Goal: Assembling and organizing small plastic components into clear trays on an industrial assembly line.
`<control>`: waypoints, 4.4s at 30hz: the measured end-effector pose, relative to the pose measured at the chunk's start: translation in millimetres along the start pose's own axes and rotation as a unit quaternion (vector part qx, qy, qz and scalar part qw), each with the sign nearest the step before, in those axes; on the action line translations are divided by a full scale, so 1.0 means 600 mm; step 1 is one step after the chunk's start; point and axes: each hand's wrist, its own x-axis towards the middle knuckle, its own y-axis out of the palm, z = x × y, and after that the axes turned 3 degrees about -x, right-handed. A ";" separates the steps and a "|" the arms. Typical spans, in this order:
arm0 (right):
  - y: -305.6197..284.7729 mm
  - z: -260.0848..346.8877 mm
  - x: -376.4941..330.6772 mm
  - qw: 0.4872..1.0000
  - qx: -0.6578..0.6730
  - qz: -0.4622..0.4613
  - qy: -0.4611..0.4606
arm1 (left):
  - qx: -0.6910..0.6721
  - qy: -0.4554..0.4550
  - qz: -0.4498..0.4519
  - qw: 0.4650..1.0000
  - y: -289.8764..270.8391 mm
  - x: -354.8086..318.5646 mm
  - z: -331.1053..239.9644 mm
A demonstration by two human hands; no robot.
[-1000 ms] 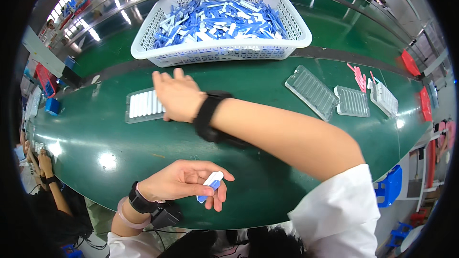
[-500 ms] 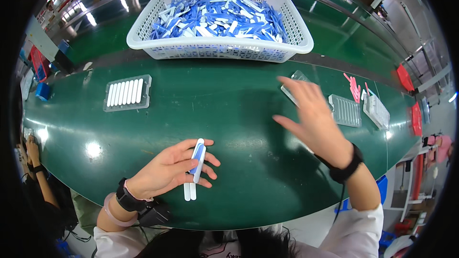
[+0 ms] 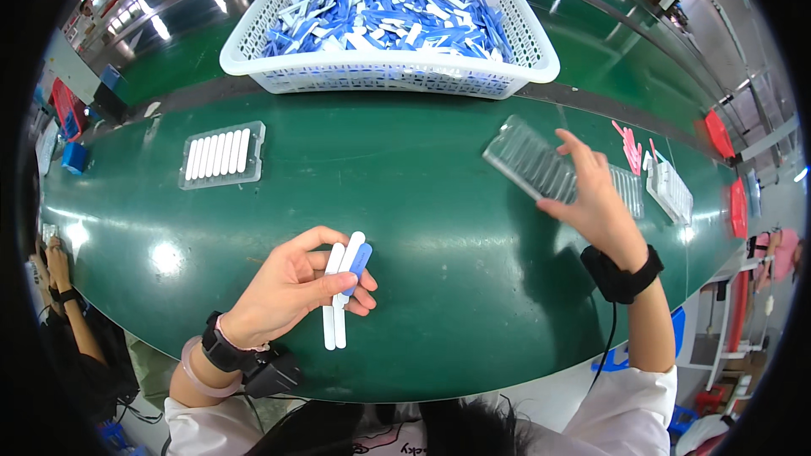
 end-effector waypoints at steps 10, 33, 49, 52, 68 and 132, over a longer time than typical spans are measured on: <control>0.043 0.171 -0.017 0.966 0.074 0.014 -0.246 | 0.002 0.028 0.001 1.000 -0.005 0.000 0.001; 0.080 0.222 -0.019 0.917 -0.040 -0.102 -0.384 | -0.102 0.094 -0.083 0.987 -0.014 -0.003 0.011; 0.050 0.235 0.009 0.823 0.506 0.257 -0.012 | 0.042 0.043 0.022 0.998 -0.001 -0.006 0.008; 0.052 0.228 0.007 0.828 0.507 0.237 -0.021 | 0.052 0.042 0.050 0.997 -0.001 0.002 0.012; 0.050 0.235 -0.027 0.913 0.248 -0.044 -0.321 | -0.048 0.051 -0.045 0.997 -0.001 -0.006 0.002; 0.026 0.190 0.011 0.892 0.430 0.129 -0.052 | 0.018 0.112 -0.097 0.989 -0.005 -0.002 0.004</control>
